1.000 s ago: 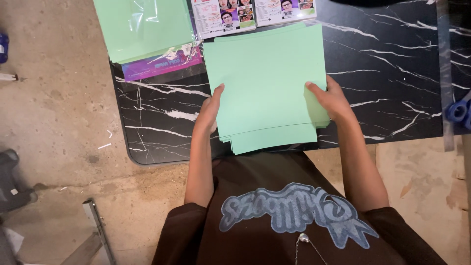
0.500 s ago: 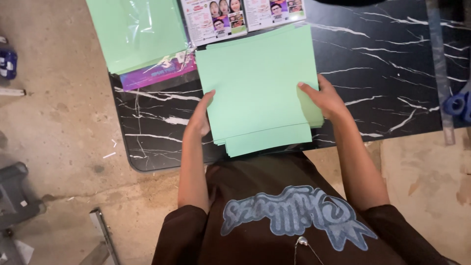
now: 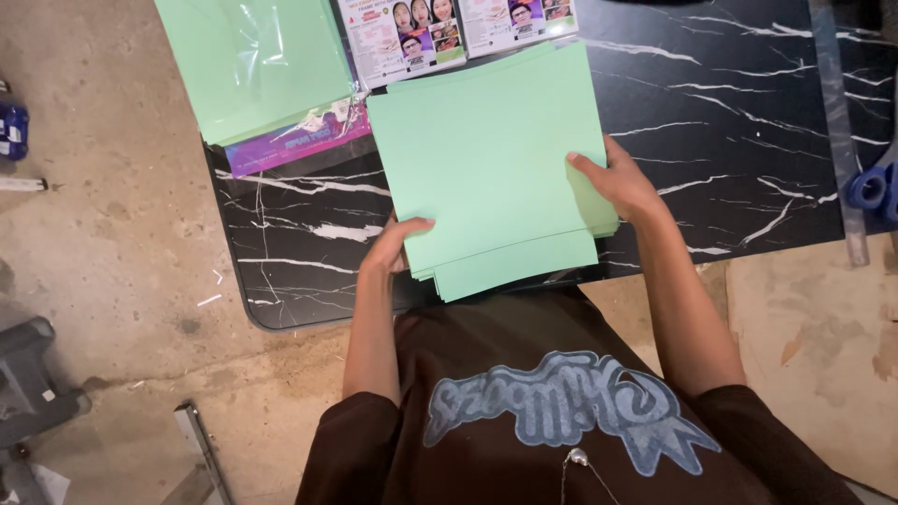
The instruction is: The person stacks light green papers on a black marble-patterned table. They pick up individual sheets from a pile, align them, and place them onto a growing stack, occasionally adjusting the pile to ensure neatness.
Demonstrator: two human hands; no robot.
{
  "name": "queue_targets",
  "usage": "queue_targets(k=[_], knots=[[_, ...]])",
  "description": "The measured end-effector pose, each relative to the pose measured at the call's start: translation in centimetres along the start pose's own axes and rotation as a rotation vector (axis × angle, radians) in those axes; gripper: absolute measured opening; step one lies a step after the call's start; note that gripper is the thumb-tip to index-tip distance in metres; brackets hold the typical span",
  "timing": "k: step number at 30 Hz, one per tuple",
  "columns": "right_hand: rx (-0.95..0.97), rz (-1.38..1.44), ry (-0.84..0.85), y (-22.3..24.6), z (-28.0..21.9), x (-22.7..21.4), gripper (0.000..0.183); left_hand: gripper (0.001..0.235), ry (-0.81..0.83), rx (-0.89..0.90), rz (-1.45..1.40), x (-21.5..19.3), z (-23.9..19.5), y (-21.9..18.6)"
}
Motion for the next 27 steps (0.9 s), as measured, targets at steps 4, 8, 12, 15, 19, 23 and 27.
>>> queue_targets(k=[4, 8, 12, 15, 19, 23, 27], knots=[[-0.005, 0.028, 0.032, 0.2, -0.3, -0.1, 0.067, 0.093, 0.001, 0.062, 0.026, -0.2, 0.7, 0.7], [-0.027, 0.094, 0.102, -0.6, 0.1, -0.8, 0.067, 0.088, 0.007, 0.142, 0.049, 0.1, 0.5, 1.6], [-0.014, 0.015, 0.135, -0.8, -0.2, -1.7, 0.068, 0.071, 0.019, 0.096, -0.049, 1.1, -0.1, 3.4], [0.008, 0.109, 0.182, -2.4, -0.1, -2.2, 0.08, 0.064, 0.077, 0.104, -0.183, 3.8, -1.8, 2.8], [0.014, 0.309, 0.281, -4.5, -0.2, -2.6, 0.101, 0.064, 0.218, 0.176, -0.226, 8.0, -4.1, 0.3], [-0.113, 0.591, 0.474, -11.2, 1.3, -2.5, 0.111, 0.067, 0.357, 0.184, -0.207, 11.8, -5.2, -1.1], [0.128, 0.956, 0.319, -15.5, 1.0, -3.3, 0.084, 0.074, 0.41, 0.183, -0.167, 16.6, -6.3, -3.0]])
Point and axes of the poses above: each hand's wrist, its own z-axis towards the middle knuckle, its own x-axis out of the palm, y = z × x, the point moved 6 cm from there along z, towards the middle knuckle, and after that the axes turned 3 degrees about -z, right-handed, at the moved point
